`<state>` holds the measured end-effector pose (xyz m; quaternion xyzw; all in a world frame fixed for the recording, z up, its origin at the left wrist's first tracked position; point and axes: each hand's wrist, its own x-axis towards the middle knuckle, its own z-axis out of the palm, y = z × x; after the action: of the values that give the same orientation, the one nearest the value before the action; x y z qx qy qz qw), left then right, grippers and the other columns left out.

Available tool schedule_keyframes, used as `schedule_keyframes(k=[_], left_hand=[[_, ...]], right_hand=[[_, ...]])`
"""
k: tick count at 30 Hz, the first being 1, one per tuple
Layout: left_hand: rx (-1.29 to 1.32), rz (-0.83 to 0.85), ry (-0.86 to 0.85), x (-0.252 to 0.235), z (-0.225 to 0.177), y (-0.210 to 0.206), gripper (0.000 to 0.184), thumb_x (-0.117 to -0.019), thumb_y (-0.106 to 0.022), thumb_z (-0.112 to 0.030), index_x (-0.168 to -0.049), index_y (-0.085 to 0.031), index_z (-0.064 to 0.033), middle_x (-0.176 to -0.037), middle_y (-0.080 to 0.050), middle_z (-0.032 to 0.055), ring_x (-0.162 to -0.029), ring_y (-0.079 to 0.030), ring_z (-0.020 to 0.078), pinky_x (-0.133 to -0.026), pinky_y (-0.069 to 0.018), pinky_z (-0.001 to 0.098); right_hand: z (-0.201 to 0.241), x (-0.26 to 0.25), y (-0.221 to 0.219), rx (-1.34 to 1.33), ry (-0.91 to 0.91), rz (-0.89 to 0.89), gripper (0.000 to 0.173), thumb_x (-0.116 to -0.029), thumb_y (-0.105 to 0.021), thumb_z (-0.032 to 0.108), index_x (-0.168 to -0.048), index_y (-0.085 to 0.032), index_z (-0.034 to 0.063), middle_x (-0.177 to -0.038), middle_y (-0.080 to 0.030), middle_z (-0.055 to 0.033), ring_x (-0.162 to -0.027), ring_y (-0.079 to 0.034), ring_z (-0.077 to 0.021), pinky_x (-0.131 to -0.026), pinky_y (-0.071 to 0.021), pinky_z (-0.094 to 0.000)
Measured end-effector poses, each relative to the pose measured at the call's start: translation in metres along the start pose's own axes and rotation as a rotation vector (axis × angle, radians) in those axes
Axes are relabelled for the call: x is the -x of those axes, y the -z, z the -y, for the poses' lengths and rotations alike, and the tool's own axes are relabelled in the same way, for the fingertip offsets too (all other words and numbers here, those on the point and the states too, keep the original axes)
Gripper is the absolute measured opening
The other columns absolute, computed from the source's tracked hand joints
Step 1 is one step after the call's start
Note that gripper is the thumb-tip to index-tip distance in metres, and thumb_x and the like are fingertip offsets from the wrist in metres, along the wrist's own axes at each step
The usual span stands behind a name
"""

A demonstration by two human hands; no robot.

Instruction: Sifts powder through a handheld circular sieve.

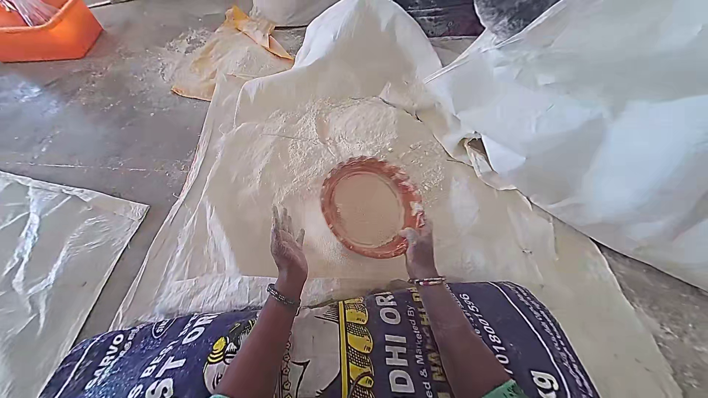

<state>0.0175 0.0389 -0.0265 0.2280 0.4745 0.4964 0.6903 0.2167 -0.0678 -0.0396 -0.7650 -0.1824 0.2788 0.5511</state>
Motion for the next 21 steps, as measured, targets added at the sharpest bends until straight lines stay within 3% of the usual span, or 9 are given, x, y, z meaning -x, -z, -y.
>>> schedule_keyframes(k=[2, 3, 5, 7, 12, 15, 17, 19, 21], left_hand=[[-0.045, -0.05, -0.009, 0.008, 0.005, -0.01, 0.052, -0.1117, -0.018, -0.029, -0.154, -0.035, -0.004, -0.152, -0.045, 0.0138, -0.134, -0.049, 0.0177, -0.108, -0.0435, 0.0381], [-0.044, -0.035, -0.035, 0.009, 0.005, -0.01, 0.051, -0.1116, -0.018, -0.027, -0.153, -0.036, -0.0024, -0.149, -0.047, 0.0138, -0.131, -0.051, 0.0152, -0.107, -0.0442, 0.0334], [-0.022, 0.045, -0.026, 0.003, 0.0, 0.0, 0.057, -0.1107, -0.012, -0.033, -0.16, -0.02, -0.0055, -0.165, -0.026, 0.014, -0.148, -0.032, 0.0206, -0.117, -0.0325, 0.0417], [0.006, -0.004, -0.025, -0.003, -0.003, 0.003, 0.059, -0.1104, -0.012, -0.036, -0.162, -0.018, -0.0089, -0.168, -0.016, 0.0138, -0.154, -0.02, 0.0279, -0.118, -0.0252, 0.0556], [-0.089, 0.041, -0.083, 0.009, 0.01, -0.007, 0.051, -0.1094, -0.023, -0.023, -0.154, -0.031, 0.0014, -0.157, -0.037, 0.0174, -0.139, -0.043, 0.0173, -0.113, -0.0377, 0.0329], [-0.065, 0.135, -0.067, 0.002, 0.005, 0.002, 0.059, -0.1072, -0.018, -0.026, -0.163, -0.008, -0.01, -0.17, -0.004, 0.0121, -0.156, -0.014, 0.024, -0.122, -0.0221, 0.0481], [-0.038, 0.091, -0.056, 0.002, 0.006, -0.001, 0.058, -0.1084, -0.019, -0.028, -0.164, -0.01, -0.0113, -0.171, -0.006, 0.0111, -0.156, -0.015, 0.0238, -0.121, -0.0231, 0.049], [-0.078, 0.051, -0.074, 0.006, 0.011, -0.006, 0.056, -0.1084, -0.023, -0.026, -0.161, -0.02, -0.0061, -0.166, -0.021, 0.0144, -0.148, -0.031, 0.0191, -0.118, -0.0315, 0.037], [-0.128, 0.094, -0.134, 0.0, 0.01, 0.002, 0.061, -0.1058, -0.026, -0.026, -0.162, -0.015, -0.0049, -0.169, -0.011, 0.0146, -0.153, -0.02, 0.0192, -0.123, -0.023, 0.0377]], right_hand=[[0.004, 0.016, -0.01, 0.06, 0.015, 0.089, 0.072, -0.0892, -0.052, 0.001, -0.155, -0.025, -0.0114, -0.155, -0.037, -0.0319, -0.141, -0.044, -0.0276, -0.115, -0.0381, -0.0351], [0.004, 0.021, -0.014, 0.046, -0.005, 0.105, 0.074, -0.0878, -0.051, 0.002, -0.155, -0.023, -0.0109, -0.156, -0.035, -0.0314, -0.142, -0.042, -0.0267, -0.115, -0.0361, -0.0343], [0.003, 0.012, -0.01, 0.0, -0.013, 0.06, 0.071, -0.0898, -0.052, 0.0, -0.155, -0.025, -0.0095, -0.154, -0.038, -0.0299, -0.139, -0.045, -0.025, -0.113, -0.0401, -0.034], [0.0, -0.003, -0.001, -0.031, 0.0, -0.012, 0.071, -0.092, -0.049, -0.001, -0.156, -0.02, -0.0085, -0.156, -0.034, -0.03, -0.139, -0.044, -0.0251, -0.113, -0.0397, -0.0338], [0.003, 0.014, -0.01, 0.041, 0.039, 0.085, 0.075, -0.0884, -0.052, 0.005, -0.156, -0.022, -0.0113, -0.156, -0.035, -0.0327, -0.142, -0.042, -0.0288, -0.116, -0.0366, -0.0365], [-0.001, -0.007, 0.004, -0.023, 0.044, -0.022, 0.072, -0.0897, -0.05, 0.003, -0.155, -0.022, -0.0094, -0.154, -0.036, -0.0305, -0.138, -0.046, -0.0255, -0.112, -0.0407, -0.0348], [0.001, -0.004, 0.004, -0.031, 0.057, -0.012, 0.073, -0.0899, -0.051, 0.001, -0.156, -0.022, -0.0095, -0.156, -0.036, -0.0304, -0.139, -0.044, -0.0254, -0.113, -0.04, -0.0344], [0.002, 0.012, -0.009, 0.001, 0.062, 0.094, 0.073, -0.0882, -0.052, 0.003, -0.155, -0.024, -0.0105, -0.155, -0.037, -0.0307, -0.14, -0.045, -0.025, -0.113, -0.0402, -0.034], [0.004, 0.013, -0.009, 0.009, 0.051, 0.124, 0.077, -0.0874, -0.053, 0.005, -0.156, -0.023, -0.0092, -0.157, -0.035, -0.0299, -0.142, -0.043, -0.0246, -0.115, -0.0389, -0.0337]])
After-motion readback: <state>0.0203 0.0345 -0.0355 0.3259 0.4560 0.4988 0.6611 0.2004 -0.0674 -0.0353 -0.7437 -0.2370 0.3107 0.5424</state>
